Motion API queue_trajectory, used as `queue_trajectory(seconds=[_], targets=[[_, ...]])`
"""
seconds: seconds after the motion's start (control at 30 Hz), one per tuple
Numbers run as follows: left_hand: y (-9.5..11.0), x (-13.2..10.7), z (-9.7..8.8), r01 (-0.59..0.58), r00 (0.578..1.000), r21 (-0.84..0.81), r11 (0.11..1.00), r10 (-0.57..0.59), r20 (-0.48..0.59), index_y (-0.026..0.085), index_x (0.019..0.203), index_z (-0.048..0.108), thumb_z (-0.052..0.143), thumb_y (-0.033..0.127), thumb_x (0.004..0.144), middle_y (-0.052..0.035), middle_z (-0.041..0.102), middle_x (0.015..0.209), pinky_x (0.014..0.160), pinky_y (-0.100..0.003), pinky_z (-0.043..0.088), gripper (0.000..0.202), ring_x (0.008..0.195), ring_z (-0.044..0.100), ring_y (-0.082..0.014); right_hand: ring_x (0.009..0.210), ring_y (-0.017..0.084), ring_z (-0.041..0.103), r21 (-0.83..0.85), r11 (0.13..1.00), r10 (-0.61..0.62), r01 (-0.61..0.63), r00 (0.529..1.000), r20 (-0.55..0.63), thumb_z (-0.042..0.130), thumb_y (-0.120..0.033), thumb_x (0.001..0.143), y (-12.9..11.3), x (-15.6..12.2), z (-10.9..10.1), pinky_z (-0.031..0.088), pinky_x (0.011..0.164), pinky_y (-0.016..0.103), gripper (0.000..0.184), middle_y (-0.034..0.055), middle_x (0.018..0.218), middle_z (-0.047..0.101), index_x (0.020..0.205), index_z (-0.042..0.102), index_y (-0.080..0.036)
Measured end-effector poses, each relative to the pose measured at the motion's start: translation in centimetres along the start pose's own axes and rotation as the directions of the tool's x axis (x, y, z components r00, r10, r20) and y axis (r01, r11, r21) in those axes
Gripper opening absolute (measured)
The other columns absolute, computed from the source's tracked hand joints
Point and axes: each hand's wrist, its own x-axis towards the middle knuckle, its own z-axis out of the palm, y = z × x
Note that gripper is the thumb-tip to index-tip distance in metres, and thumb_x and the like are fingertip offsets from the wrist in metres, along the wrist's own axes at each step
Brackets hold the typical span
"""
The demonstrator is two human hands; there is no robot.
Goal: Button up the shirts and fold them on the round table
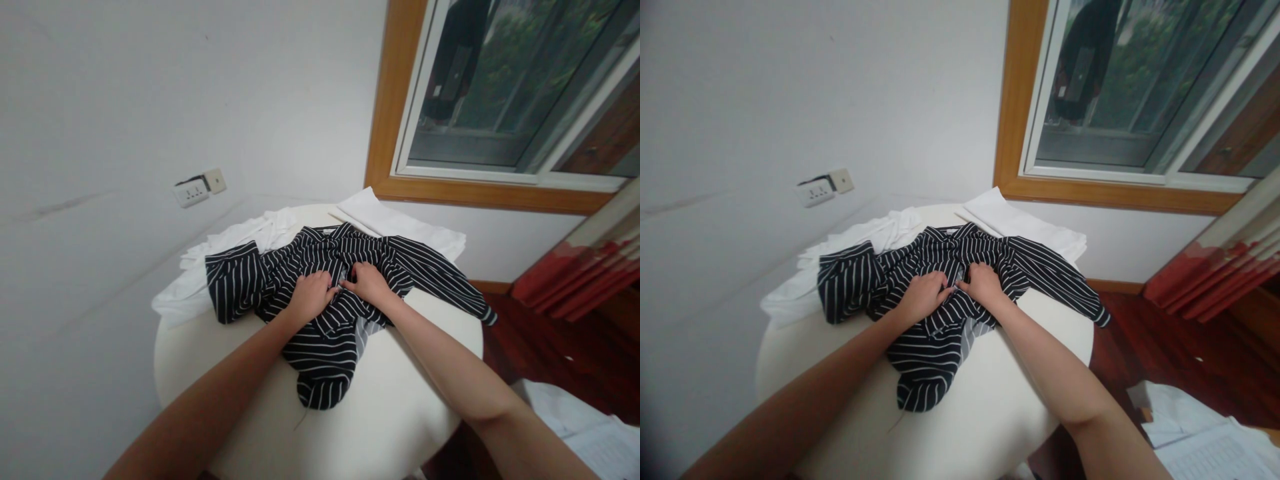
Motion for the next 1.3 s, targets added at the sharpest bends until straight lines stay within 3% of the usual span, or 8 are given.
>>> queue_trajectory(seconds=[0.2,0.33,0.5,0.6,0.77,0.97,1.13,1.3], targets=[[-0.1,-0.1,0.1,0.026,1.0,-0.047,0.999,-0.027,-0.002,0.018,0.093,0.057,0.05,0.036,0.09,-0.0067,0.064,0.099,0.084,-0.037,0.039,0.02,0.098,0.059,-0.0239,0.089,0.022,0.061,0.037,0.998,-0.051,0.049,0.997,0.054,0.062,-0.024,0.076,0.7,0.3,-0.5,0.043,0.079,0.029,0.019,0.0131,0.093,0.066,0.089,0.069,-0.012],[-0.1,-0.1,0.0,0.021,1.0,-0.06,0.998,-0.021,-0.011,0.018,0.093,0.057,0.049,0.035,0.09,-0.0069,0.064,0.099,0.083,-0.037,0.039,0.018,0.097,0.059,-0.0239,0.079,0.017,0.061,0.267,0.96,-0.117,0.082,0.986,0.121,0.061,-0.017,0.073,2.3,1.0,-1.5,0.043,0.074,0.025,0.014,0.0068,0.085,0.069,0.083,0.07,-0.014],[-0.5,-0.1,0.3,0.0,1.0,-0.08,0.997,-0.002,-0.024,0.018,0.091,0.057,0.05,0.037,0.09,-0.0057,0.064,0.096,0.08,-0.036,0.039,0.02,0.093,0.059,-0.0229,0.063,0.011,0.052,0.652,0.758,-0.2,0.026,0.961,0.193,0.055,-0.019,0.072,3.9,1.7,-2.0,0.039,0.064,0.023,0.012,-0.0024,0.067,0.061,0.079,0.064,-0.016],[-0.6,-0.1,0.4,-0.015,1.0,-0.087,0.996,0.013,-0.027,0.019,0.088,0.057,0.05,0.039,0.089,-0.005,0.063,0.093,0.077,-0.034,0.038,0.022,0.088,0.058,-0.0216,0.059,0.01,0.048,0.759,0.651,-0.215,-0.017,0.955,0.205,0.057,-0.027,0.073,4.1,1.6,-2.1,0.036,0.06,0.023,0.012,-0.0046,0.064,0.055,0.078,0.062,-0.017],[-0.6,0.0,0.1,-0.034,0.999,-0.105,0.994,0.03,-0.04,0.02,0.082,0.059,0.049,0.04,0.089,-0.0036,0.062,0.087,0.071,-0.031,0.036,0.024,0.081,0.057,-0.0194,0.059,0.01,0.046,0.792,0.608,-0.205,-0.051,0.954,0.219,0.061,-0.038,0.073,3.9,1.4,-2.6,0.035,0.061,0.025,0.021,-0.0042,0.062,0.054,0.072,0.062,-0.017],[-1.2,0.4,0.7,-0.013,0.996,-0.309,0.951,-0.014,-0.084,0.02,0.072,0.057,0.051,0.042,0.087,0.0005,0.058,0.072,0.062,-0.025,0.035,0.027,0.068,0.053,-0.0146,0.058,0.01,0.047,0.831,0.55,-0.182,-0.085,0.959,0.219,0.072,-0.043,0.066,3.3,1.3,-2.8,0.035,0.06,0.025,0.029,-0.0034,0.063,0.057,0.074,0.063,-0.016],[-1.5,0.9,1.1,-0.005,0.988,-0.446,0.895,-0.065,-0.14,0.02,0.07,0.054,0.049,0.039,0.088,0.0015,0.056,0.068,0.06,-0.025,0.037,0.026,0.064,0.051,-0.0138,0.057,0.01,0.044,0.81,0.587,-0.232,0.012,0.96,0.154,0.069,-0.045,0.071,2.0,0.9,-2.2,0.034,0.058,0.024,0.029,-0.004,0.061,0.054,0.074,0.065,-0.016],[-1.7,1.1,1.4,-0.053,0.983,-0.515,0.855,-0.045,-0.176,0.02,0.076,0.053,0.044,0.033,0.09,0.0011,0.056,0.072,0.066,-0.027,0.042,0.021,0.07,0.053,-0.0148,0.064,0.011,0.049,0.786,0.614,-0.276,0.075,0.953,0.125,0.064,-0.039,0.075,1.2,0.7,-1.2,0.039,0.067,0.026,0.024,-0.0015,0.069,0.06,0.078,0.067,-0.016]])
